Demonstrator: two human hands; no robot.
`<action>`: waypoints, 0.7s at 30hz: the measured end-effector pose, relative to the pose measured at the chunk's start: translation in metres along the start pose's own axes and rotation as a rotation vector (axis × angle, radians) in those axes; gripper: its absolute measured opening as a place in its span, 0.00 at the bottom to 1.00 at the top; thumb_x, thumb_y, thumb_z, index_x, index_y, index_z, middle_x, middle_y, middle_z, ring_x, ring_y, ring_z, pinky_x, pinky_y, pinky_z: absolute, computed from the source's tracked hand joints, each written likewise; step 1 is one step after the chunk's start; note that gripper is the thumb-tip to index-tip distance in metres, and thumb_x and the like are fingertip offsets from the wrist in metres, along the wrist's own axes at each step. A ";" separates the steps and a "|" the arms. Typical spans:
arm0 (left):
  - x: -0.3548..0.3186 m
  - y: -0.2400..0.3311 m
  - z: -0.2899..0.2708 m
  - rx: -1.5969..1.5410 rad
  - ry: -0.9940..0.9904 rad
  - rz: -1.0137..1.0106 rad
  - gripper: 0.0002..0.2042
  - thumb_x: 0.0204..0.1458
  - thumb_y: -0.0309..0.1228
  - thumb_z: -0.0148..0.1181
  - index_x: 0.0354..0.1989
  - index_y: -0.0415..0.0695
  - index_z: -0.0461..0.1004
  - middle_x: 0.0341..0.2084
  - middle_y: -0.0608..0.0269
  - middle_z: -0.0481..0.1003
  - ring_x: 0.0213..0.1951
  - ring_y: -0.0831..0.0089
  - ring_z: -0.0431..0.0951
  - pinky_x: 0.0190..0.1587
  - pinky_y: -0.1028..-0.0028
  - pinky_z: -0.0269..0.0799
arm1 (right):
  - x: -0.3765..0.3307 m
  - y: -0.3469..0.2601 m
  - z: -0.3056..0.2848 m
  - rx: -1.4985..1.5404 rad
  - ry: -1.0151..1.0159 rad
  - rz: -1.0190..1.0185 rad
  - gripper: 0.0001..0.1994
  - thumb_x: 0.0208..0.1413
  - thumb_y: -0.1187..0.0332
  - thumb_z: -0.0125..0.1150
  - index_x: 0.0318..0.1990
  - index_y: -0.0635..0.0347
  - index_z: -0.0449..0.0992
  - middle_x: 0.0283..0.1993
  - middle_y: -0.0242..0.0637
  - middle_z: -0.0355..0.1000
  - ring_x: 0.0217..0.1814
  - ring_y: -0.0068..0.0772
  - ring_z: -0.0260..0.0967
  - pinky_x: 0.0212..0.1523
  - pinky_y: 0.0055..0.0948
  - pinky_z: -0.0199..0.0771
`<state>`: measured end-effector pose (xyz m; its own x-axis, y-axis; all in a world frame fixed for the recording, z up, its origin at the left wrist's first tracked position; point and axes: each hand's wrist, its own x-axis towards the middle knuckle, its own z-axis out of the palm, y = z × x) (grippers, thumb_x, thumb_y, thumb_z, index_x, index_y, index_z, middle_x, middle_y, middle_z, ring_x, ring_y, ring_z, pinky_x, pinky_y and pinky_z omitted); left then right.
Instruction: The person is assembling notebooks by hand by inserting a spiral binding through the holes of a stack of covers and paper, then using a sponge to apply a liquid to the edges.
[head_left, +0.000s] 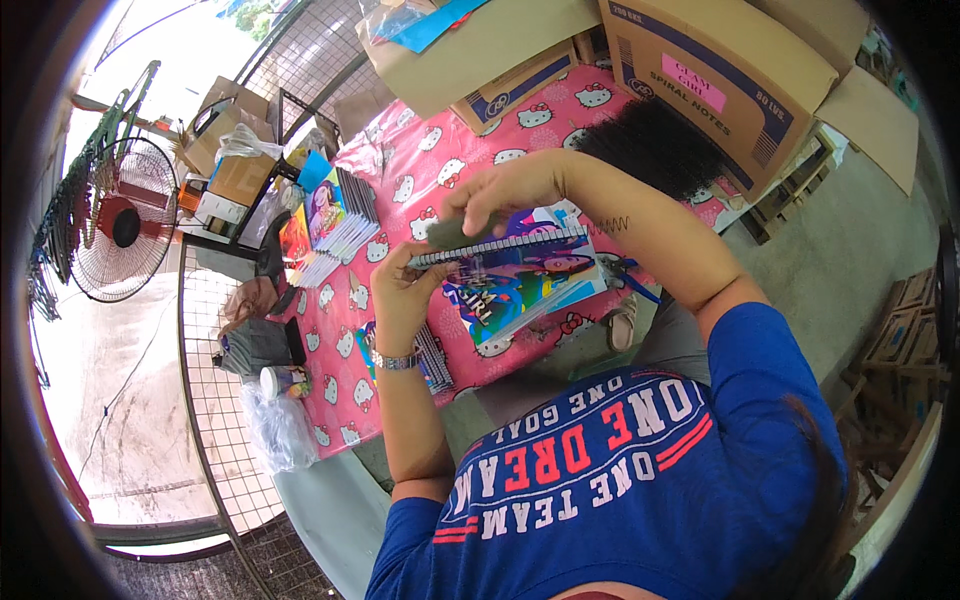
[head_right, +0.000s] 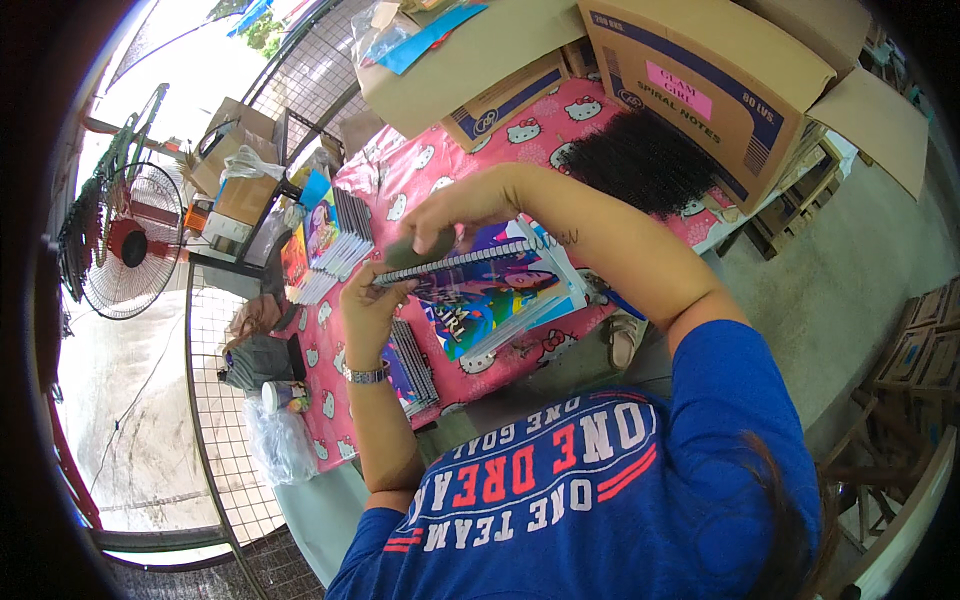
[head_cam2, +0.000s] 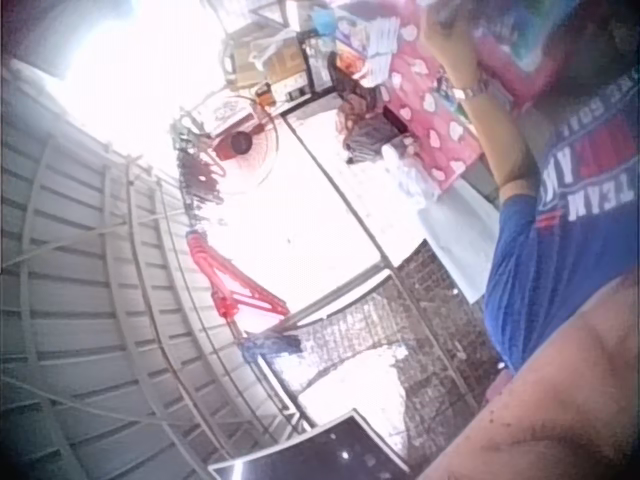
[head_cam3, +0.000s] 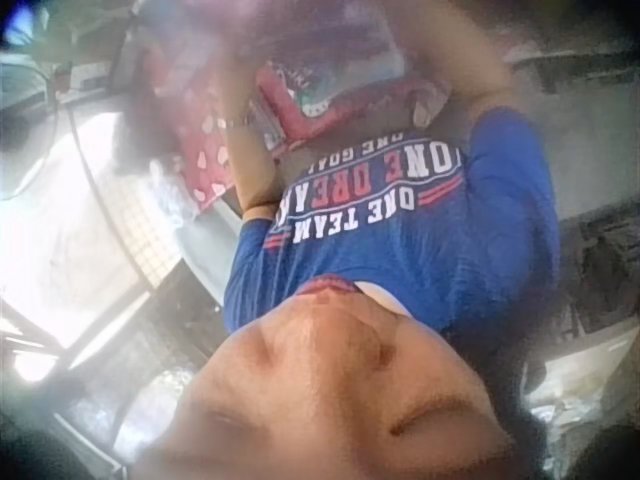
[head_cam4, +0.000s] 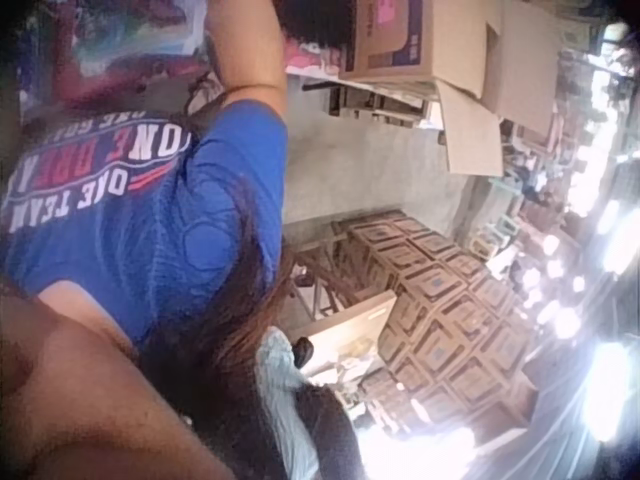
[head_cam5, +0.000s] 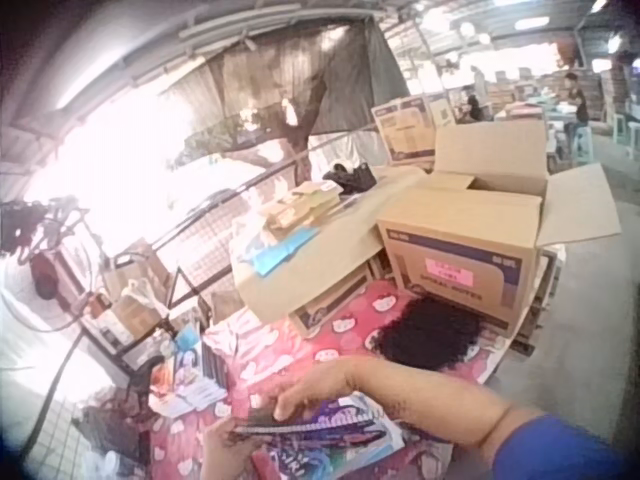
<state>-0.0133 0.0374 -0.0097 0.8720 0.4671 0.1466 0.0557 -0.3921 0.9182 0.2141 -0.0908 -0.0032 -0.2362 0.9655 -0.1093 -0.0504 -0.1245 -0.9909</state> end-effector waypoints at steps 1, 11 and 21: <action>0.000 0.001 0.000 0.027 0.003 -0.016 0.09 0.51 0.17 0.67 0.40 0.33 0.75 0.30 0.63 0.79 0.31 0.80 0.78 0.33 0.81 0.75 | 0.004 0.011 -0.007 -0.106 0.061 0.005 0.24 0.52 0.59 0.66 0.56 0.57 0.75 0.51 0.31 0.72 0.53 0.23 0.67 0.50 0.27 0.69; -0.009 -0.009 0.018 -0.225 0.260 0.072 0.06 0.58 0.22 0.61 0.43 0.35 0.77 0.31 0.63 0.79 0.27 0.80 0.78 0.26 0.80 0.76 | -0.159 0.205 -0.098 -1.273 1.506 0.710 0.35 0.49 0.56 0.71 0.65 0.47 0.66 0.65 0.41 0.64 0.67 0.54 0.58 0.63 0.56 0.61; -0.013 -0.017 0.045 -0.098 0.445 0.273 0.10 0.60 0.29 0.62 0.48 0.40 0.76 0.26 0.65 0.78 0.23 0.84 0.77 0.21 0.82 0.68 | -0.142 0.247 0.092 -1.322 0.962 0.296 0.27 0.53 0.60 0.66 0.59 0.60 0.70 0.58 0.46 0.67 0.63 0.50 0.62 0.60 0.48 0.65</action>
<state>-0.0032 0.0023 -0.0440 0.5564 0.6578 0.5077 -0.2088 -0.4807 0.8517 0.1460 -0.2793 -0.2255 0.5843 0.7866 0.1997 0.8064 -0.5351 -0.2516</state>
